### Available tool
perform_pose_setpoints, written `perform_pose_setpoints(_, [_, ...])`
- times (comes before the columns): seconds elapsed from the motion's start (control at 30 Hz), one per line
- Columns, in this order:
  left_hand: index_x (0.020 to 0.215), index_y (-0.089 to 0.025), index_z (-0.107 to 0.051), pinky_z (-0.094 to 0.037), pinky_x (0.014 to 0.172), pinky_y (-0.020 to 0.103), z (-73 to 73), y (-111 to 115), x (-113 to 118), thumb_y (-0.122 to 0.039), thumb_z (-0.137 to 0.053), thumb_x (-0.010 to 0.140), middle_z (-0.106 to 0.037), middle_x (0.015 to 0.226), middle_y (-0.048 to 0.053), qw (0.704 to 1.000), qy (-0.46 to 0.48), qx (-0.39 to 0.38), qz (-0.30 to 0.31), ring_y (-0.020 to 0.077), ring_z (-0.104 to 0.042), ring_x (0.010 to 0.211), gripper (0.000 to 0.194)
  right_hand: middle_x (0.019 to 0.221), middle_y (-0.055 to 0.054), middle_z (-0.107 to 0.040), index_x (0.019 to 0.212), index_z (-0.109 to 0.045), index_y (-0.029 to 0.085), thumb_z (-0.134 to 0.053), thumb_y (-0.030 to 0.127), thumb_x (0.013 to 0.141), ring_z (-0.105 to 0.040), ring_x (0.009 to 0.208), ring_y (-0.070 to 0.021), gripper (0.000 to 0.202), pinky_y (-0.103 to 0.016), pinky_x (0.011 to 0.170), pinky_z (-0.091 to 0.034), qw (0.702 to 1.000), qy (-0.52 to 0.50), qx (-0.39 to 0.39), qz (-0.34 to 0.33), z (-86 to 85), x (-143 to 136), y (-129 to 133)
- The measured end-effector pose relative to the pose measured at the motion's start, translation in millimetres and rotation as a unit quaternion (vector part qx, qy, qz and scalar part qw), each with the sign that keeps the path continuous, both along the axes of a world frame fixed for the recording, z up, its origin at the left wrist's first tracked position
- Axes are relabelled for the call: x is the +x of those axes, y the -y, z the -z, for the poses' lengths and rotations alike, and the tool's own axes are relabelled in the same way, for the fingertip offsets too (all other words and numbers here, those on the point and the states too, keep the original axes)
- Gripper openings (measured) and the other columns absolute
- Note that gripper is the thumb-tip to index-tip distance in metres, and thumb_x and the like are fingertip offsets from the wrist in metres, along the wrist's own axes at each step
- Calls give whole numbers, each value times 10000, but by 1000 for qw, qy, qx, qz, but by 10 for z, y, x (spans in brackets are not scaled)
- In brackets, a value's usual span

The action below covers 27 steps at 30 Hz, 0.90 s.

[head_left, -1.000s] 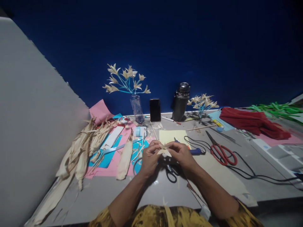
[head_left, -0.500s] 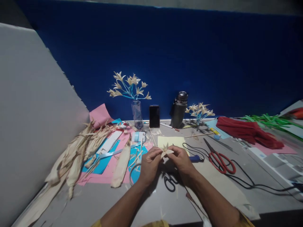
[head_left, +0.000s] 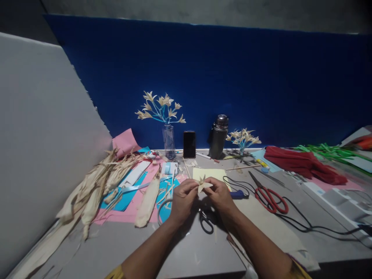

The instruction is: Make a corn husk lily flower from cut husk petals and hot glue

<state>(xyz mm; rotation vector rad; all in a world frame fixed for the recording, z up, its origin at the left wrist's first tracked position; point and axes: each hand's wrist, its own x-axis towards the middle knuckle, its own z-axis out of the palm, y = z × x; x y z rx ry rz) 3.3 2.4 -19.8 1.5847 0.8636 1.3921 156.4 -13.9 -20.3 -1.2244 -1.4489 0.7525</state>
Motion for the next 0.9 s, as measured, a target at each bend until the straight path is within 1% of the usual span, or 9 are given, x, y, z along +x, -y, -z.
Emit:
perform_pose_setpoints(0.1, [777, -200, -790, -505, 738, 292, 18, -2, -1, -179, -673, 795, -732, 846, 70, 999, -12, 36, -11, 194, -660, 823, 120, 715, -12, -662, 744, -641, 205, -631, 268, 767, -598, 707, -197, 68, -292, 689, -450, 1000, 15, 20, -1, 38, 18, -9])
perform_pose_setpoints(0.17, [802, -202, -793, -504, 734, 292, 12, 1, 7, -179, -680, 790, -731, 842, 68, 999, -10, 43, -9, 194, -660, 822, 116, 739, -22, -685, 744, -637, 206, -649, 232, 729, -610, 718, -203, 32, -299, 698, -458, 999, 27, 42, -1, 47, 25, -4])
perform_pose_setpoints(0.3, [754, -192, -777, -498, 711, 290, -4, 18, 35, -202, -688, 791, -712, 801, 66, 999, -6, 35, -8, 193, -650, 802, 97, 745, -28, -703, 735, -649, 199, -653, 150, 668, -604, 693, -195, 84, -289, 678, -450, 996, 69, 49, 25, 22, 25, 9])
perform_pose_setpoints(0.4, [721, -187, -743, -492, 690, 279, -18, 28, 39, -188, -673, 791, -688, 782, 50, 999, -12, 21, -25, 184, -633, 768, 99, 699, -12, -678, 705, -637, 201, -645, 151, 702, -588, 659, -181, 51, -279, 655, -430, 995, 84, 31, 52, 0, 19, 3])
perform_pose_setpoints(0.5, [761, -193, -725, -457, 580, 248, -83, -15, -7, -202, -634, 824, -658, 769, 30, 999, -20, 13, -44, 147, -579, 644, 111, 658, -1, -641, 681, -612, 203, -645, 224, 784, -564, 632, -171, 110, -276, 628, -400, 990, 114, 27, 75, 12, 13, -16])
perform_pose_setpoints(0.63, [799, -210, -741, -450, 549, 247, -231, -197, -151, -184, -632, 817, -672, 825, 42, 993, -33, 97, -58, 150, -571, 646, 113, 704, -7, -668, 708, -627, 210, -624, 226, 826, -592, 669, -174, 119, -276, 639, -401, 987, 143, 40, 59, 75, 21, -41])
perform_pose_setpoints(0.7, [825, -219, -748, -461, 558, 253, -267, -310, -220, -154, -622, 806, -679, 841, 45, 988, -40, 135, -63, 157, -579, 661, 144, 712, -8, -675, 710, -632, 212, -618, 209, 824, -590, 661, -172, 114, -276, 628, -402, 987, 145, 41, 51, 97, 28, -47])
perform_pose_setpoints(0.8, [810, -215, -736, -480, 596, 260, -220, -433, -268, -149, -596, 818, -679, 834, 44, 984, -53, 150, -74, 163, -594, 688, 155, 693, -6, -667, 690, -624, 213, -623, 206, 816, -580, 643, -171, 127, -278, 608, -397, 987, 144, 39, 56, 92, 40, -45])
perform_pose_setpoints(0.9, [741, -201, -704, -487, 637, 267, -119, -465, -262, -165, -599, 820, -656, 781, 37, 987, -71, 121, -73, 170, -604, 712, 137, 679, -5, -656, 679, -615, 213, -622, 204, 815, -581, 641, -173, 137, -281, 610, -400, 988, 136, 36, 66, 61, 57, -42])
